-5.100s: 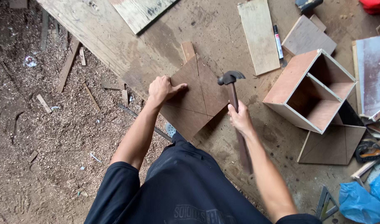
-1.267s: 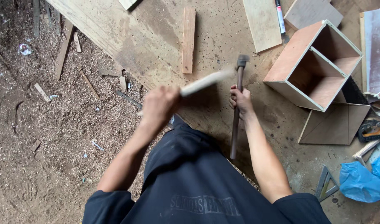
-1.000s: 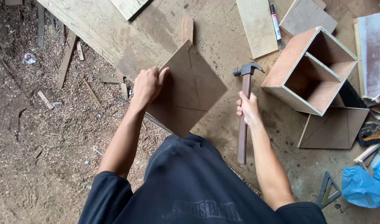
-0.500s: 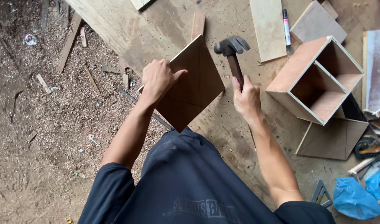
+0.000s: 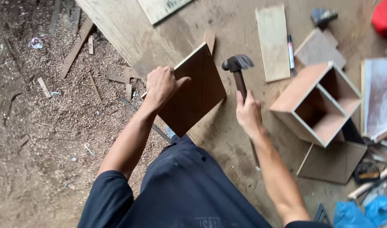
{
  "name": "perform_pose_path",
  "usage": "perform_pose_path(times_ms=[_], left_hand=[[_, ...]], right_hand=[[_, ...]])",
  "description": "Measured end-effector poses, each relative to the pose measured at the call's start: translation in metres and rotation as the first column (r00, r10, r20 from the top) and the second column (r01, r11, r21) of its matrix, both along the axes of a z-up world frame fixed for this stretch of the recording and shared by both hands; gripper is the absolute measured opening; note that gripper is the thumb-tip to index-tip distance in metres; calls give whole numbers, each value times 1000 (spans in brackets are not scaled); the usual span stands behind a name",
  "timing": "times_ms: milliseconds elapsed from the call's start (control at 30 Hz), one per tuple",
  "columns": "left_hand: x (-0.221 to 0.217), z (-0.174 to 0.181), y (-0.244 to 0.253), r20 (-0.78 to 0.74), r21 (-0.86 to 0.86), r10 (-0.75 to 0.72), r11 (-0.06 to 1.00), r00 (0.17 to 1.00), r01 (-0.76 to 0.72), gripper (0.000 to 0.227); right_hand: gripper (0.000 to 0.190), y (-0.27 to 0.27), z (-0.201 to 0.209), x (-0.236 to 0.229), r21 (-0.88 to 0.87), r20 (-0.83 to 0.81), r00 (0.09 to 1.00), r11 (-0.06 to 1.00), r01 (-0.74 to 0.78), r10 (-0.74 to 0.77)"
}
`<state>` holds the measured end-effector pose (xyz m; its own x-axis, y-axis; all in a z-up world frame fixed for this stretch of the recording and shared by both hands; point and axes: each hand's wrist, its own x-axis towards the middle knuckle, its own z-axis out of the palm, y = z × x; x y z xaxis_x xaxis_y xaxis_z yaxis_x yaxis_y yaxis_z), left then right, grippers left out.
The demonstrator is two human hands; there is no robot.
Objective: The person uses a hammer to drive nails into a square wooden board with diagonal lines, repeatedly lifting and repositioning the board. A partially assembled wooden box sits nearby on the workbench.
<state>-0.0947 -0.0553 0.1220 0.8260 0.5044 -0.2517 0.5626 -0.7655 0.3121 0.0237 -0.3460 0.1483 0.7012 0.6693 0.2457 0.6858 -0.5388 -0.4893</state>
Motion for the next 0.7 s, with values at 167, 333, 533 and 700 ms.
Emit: perform_pose_path(times_ms=[167, 333, 533, 700], left_hand=[[5, -4, -6, 87, 26, -10, 1000, 996, 8, 77], [3, 2, -7, 96, -11, -5, 1000, 995, 6, 73], [-10, -15, 0, 53, -21, 5, 1000, 999, -4, 79], [-14, -44, 25, 135, -116, 80, 991, 988, -65, 82]], right_hand=[[26, 28, 17, 4, 155, -92, 995, 988, -10, 25], [31, 39, 26, 22, -393, -425, 882, 919, 22, -203], [33, 19, 28, 23, -295, -290, 939, 951, 93, -182], [39, 44, 41, 24, 52, -383, 923, 996, 73, -47]])
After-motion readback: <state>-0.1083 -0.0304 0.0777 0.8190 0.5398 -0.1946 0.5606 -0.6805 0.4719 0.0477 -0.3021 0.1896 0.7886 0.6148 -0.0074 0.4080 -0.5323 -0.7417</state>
